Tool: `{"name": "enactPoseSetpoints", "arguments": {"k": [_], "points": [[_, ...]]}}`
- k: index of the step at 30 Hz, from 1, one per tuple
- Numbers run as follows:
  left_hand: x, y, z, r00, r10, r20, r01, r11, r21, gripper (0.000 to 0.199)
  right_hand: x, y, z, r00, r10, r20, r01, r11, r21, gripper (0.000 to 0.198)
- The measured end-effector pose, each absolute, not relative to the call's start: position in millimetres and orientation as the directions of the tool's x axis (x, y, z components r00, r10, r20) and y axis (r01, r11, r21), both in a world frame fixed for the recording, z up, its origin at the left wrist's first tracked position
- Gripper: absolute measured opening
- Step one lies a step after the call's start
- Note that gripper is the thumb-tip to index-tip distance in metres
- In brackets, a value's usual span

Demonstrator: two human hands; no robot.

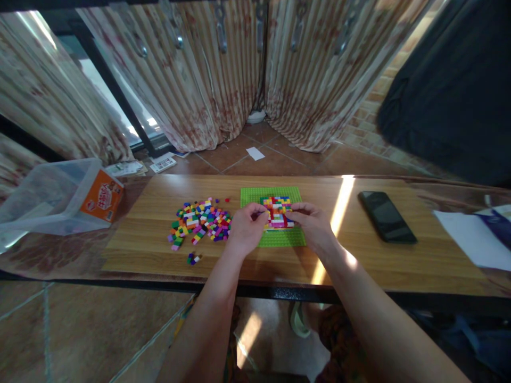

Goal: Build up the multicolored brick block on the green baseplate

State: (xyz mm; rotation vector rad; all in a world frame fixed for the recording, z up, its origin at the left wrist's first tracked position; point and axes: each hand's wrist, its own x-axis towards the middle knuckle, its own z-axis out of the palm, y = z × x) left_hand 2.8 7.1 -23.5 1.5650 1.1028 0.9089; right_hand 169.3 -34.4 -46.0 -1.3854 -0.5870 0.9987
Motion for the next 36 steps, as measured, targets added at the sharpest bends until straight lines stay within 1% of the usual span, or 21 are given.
{"name": "enactPoseSetpoints", "arguments": {"k": [4, 7, 11, 14, 17, 19, 20, 22, 24, 30, 36], "points": [[3.4, 6.5, -24.3, 0.311, 0.949, 0.059, 0.220, -0.132, 0.966, 0.008, 168.6, -32.4, -46.1, 0.488, 0.849, -0.200, -0.235, -0.093, -0.968, 0.035], [4.4, 5.3, -24.7, 0.315, 0.947, 0.069, 0.188, -0.134, 0.973, 0.010, 166.7, -31.5, -46.6, 0.494, 0.846, -0.198, -0.249, -0.080, -0.965, 0.034], [6.7, 3.7, -25.2, 0.304, 0.951, 0.049, 0.122, -0.089, 0.989, 0.013, 166.9, -36.7, -43.9, 0.484, 0.850, -0.209, -0.287, -0.071, -0.955, 0.037], [8.9, 2.7, -24.6, 0.293, 0.956, -0.017, 0.037, 0.006, 0.999, 0.015, 171.4, -44.3, -38.5, 0.510, 0.851, -0.125, -0.193, -0.028, -0.981, 0.034], [11.3, 1.3, -21.5, 0.301, 0.950, -0.083, -0.042, 0.101, 0.994, 0.015, 172.2, -51.5, -31.1, 0.540, 0.841, 0.036, -0.004, 0.045, -0.999, 0.026], [12.8, 0.1, -18.5, 0.322, 0.941, -0.104, -0.088, 0.140, 0.986, 0.013, 167.7, -54.8, -26.9, 0.488, 0.867, 0.104, 0.081, 0.074, -0.994, 0.022], [13.5, -0.6, -16.9, 0.336, 0.935, -0.110, -0.109, 0.155, 0.982, 0.013, 164.4, -56.0, -25.4, 0.444, 0.888, 0.120, 0.095, 0.087, -0.992, 0.021], [14.6, -2.1, -13.9, 0.368, 0.922, -0.116, -0.144, 0.180, 0.973, 0.012, 157.2, -57.0, -23.8, 0.356, 0.924, 0.137, 0.080, 0.116, -0.990, 0.020], [15.3, -3.8, -11.4, 0.393, 0.912, -0.120, -0.166, 0.198, 0.966, 0.013, 152.1, -56.8, -23.7, 0.308, 0.939, 0.154, 0.055, 0.144, -0.988, 0.019], [16.9, -6.8, -8.8, 0.420, 0.901, -0.108, -0.183, 0.201, 0.962, 0.015, 152.2, -56.6, -23.6, 0.270, 0.949, 0.164, 0.057, 0.155, -0.986, 0.022], [17.5, -7.7, -8.9, 0.465, 0.884, -0.038, -0.190, 0.142, 0.972, 0.012, 150.3, -59.6, -14.7, 0.220, 0.961, 0.168, 0.058, 0.159, -0.986, 0.029]]}}
